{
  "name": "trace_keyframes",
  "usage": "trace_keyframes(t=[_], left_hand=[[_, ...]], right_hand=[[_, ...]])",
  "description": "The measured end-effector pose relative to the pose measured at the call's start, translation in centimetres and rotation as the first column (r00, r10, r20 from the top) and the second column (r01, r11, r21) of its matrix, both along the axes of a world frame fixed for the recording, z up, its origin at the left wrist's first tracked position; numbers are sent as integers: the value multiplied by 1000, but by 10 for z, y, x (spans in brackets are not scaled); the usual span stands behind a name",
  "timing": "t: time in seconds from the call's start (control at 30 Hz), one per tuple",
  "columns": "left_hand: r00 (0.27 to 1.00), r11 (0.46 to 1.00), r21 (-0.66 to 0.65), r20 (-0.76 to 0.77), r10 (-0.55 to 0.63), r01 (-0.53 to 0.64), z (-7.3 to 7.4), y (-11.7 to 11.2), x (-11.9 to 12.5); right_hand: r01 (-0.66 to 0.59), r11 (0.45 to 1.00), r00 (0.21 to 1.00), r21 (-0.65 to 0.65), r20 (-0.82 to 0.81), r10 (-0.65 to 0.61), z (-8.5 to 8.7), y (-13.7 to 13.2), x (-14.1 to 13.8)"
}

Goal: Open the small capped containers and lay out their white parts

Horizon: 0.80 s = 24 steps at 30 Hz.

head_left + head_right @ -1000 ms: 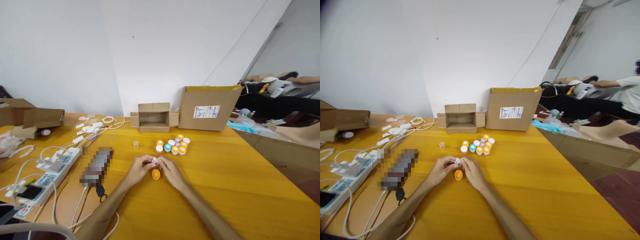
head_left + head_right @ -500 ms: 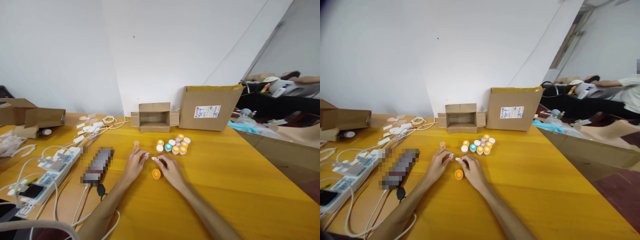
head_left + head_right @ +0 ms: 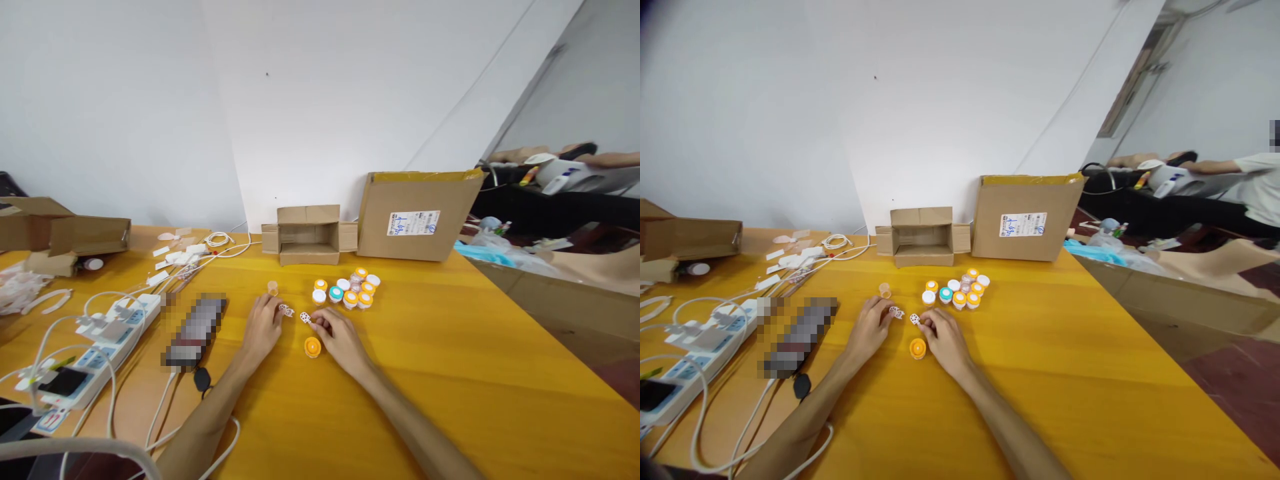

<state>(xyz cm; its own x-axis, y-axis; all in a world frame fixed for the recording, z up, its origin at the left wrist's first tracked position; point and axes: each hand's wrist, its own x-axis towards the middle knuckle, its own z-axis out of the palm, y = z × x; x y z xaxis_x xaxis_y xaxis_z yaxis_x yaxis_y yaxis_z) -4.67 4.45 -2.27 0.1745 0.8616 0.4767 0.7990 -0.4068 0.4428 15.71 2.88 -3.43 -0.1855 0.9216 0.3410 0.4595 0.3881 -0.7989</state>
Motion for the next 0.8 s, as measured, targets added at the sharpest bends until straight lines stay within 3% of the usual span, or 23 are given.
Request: trace_keyframes(t=[0.23, 0.43, 0.8], left_hand=[[995, 994, 69, 46, -88, 84, 0, -1, 5], [981, 980, 44, -49, -190, 192, 4, -7, 12], [986, 994, 58, -146, -82, 92, -2, -6, 8]], right_hand=[[-62, 997, 998, 43, -3, 62, 1, 0, 2], [-110, 990, 992, 92, 75, 103, -3, 0, 2], [-169, 982, 984, 80, 67, 164, 1, -3, 2]])
